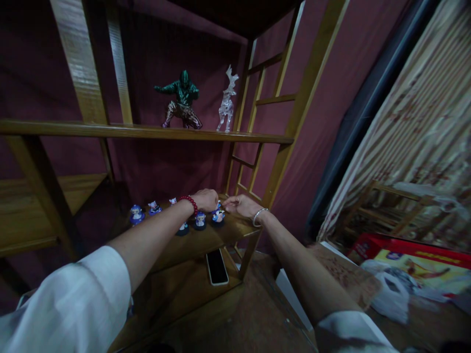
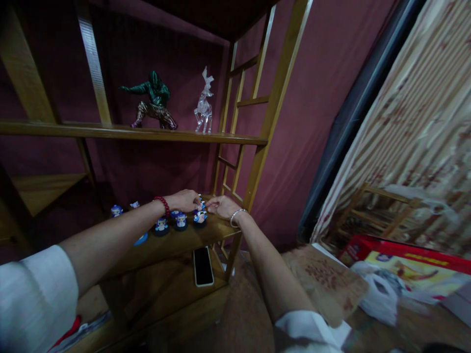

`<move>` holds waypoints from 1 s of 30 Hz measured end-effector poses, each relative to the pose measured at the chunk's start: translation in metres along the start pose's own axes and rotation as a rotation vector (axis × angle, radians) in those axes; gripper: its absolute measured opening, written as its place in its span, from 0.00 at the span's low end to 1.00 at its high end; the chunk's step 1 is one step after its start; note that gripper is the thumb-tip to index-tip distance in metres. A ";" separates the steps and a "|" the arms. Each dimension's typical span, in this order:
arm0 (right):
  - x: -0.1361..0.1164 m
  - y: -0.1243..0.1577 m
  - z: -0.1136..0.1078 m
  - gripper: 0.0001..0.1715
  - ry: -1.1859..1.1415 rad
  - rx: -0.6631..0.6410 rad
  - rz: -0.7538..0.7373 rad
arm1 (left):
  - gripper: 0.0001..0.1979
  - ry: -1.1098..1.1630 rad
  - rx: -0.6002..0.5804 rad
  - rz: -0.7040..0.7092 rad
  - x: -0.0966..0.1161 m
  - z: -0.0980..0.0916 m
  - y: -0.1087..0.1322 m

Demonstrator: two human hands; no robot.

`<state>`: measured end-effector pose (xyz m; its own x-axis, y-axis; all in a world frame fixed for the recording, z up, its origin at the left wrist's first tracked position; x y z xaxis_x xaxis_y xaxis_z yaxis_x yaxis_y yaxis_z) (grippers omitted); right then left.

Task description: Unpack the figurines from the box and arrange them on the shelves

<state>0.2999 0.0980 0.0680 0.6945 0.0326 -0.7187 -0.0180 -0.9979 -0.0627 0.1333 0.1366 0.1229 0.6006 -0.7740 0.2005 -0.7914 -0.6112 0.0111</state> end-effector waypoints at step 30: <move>0.009 0.020 0.022 0.17 0.006 0.028 -0.032 | 0.12 -0.133 0.032 -0.100 0.028 0.025 0.006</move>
<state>0.2906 0.0798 0.0452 0.6991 0.0646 -0.7121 -0.0153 -0.9943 -0.1052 0.1486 0.1074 0.1042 0.6878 -0.7226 0.0686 -0.7240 -0.6898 -0.0067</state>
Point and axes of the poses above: each hand's wrist, its own y-axis away from the middle knuckle, its own z-axis out of the palm, x = y × z, the point moved 1 cm from there along -y, towards the middle knuckle, and after that the axes turned 4 degrees about y, right-handed, at the moved point
